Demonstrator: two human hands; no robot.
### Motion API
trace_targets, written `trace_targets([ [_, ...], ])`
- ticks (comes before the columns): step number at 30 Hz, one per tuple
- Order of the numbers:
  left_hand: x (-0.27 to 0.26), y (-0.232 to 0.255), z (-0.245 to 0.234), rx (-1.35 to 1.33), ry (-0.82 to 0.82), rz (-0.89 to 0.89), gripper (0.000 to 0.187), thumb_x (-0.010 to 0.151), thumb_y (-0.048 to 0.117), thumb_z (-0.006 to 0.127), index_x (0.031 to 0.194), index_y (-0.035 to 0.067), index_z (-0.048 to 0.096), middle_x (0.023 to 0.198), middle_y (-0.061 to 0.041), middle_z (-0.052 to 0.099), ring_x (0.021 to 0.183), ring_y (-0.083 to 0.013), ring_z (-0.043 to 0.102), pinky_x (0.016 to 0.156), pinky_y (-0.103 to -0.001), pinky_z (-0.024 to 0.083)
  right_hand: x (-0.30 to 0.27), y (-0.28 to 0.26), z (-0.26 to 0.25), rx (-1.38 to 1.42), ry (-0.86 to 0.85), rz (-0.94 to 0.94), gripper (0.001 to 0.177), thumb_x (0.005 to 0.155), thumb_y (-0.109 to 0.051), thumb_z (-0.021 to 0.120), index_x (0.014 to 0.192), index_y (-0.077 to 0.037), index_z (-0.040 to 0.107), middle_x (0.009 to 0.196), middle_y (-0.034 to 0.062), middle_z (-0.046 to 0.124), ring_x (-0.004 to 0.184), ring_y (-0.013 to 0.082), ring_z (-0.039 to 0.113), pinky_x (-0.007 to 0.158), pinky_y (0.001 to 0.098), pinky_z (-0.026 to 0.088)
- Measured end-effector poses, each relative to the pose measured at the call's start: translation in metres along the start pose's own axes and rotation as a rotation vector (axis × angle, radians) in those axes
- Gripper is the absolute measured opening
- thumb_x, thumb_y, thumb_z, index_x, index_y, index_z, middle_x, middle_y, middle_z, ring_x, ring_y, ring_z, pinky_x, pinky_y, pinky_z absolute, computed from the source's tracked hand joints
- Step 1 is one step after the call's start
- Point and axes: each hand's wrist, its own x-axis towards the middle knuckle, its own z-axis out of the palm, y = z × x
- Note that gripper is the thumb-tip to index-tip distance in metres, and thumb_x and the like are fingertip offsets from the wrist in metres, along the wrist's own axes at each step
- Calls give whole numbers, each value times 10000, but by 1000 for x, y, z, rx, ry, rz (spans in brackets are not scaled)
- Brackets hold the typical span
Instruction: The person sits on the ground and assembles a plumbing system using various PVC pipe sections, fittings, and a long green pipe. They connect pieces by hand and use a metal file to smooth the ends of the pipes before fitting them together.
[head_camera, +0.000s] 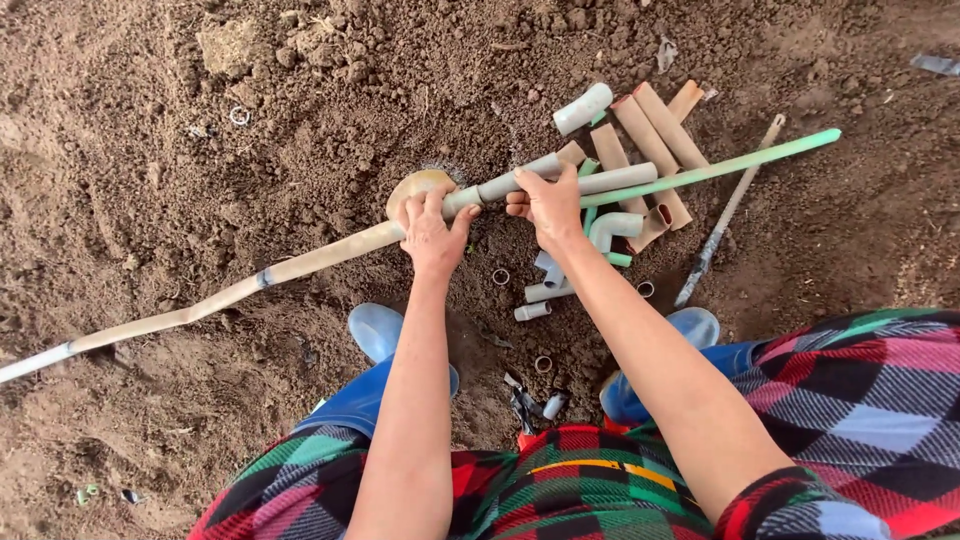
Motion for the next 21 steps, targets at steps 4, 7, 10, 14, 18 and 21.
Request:
trace_targets([
  [4, -1, 1, -1, 5, -1, 6, 484, 806, 620, 617, 1203, 372, 490, 1233, 17, 388, 1265, -279, 362, 917, -617, 373, -17, -13, 3, -23, -5, 6, 817, 811, -92, 643, 1423, -37, 104, 1064, 211, 459, 616, 247, 675, 533, 343, 647],
  [7, 0, 1, -1, 11, 1, 11, 493, 800, 626, 615, 1202, 370, 487, 1239, 17, 386, 1258, -285, 377, 915, -617, 375, -15, -14, 3, -22, -16, 20, 778, 822, -100, 640, 1415, -39, 141, 1107, 230, 460, 645, 263, 685, 552, 354, 654],
  [10, 0, 1, -2, 2, -9, 1, 488, 800, 628, 614, 1199, 378, 489, 1242, 28, 385, 1279, -275, 349, 922, -612, 369, -9, -13, 1, -34, -33, 28, 788, 825, -98, 648, 1415, -39, 127, 1125, 237, 458, 644, 265, 687, 555, 358, 659],
  [14, 1, 1, 0, 8, -6, -6, 476, 797, 620, 623, 1195, 391, 495, 1241, 37, 393, 1306, -261, 310, 920, -607, 374, -3, -12, -1, -44, -37, 52, 803, 827, -87, 653, 1415, -30, 109, 1149, 246, 455, 631, 261, 687, 545, 370, 665],
  [18, 4, 1, 2, 37, 7, -7, 470, 803, 610, 621, 1193, 375, 502, 1238, 35, 394, 1321, -237, 273, 915, -612, 379, -2, -14, 6, -112, 2, 64, 740, 830, -111, 632, 1387, -5, 156, 1093, 214, 506, 612, 231, 685, 528, 330, 658],
  [21, 2, 3, 2, 44, 4, -22, 456, 818, 596, 624, 1200, 377, 506, 1233, 36, 393, 1317, -232, 265, 920, -609, 378, 6, -11, 5, -99, 19, 62, 804, 819, -97, 650, 1404, -15, 104, 1059, 209, 490, 579, 225, 680, 486, 341, 659],
])
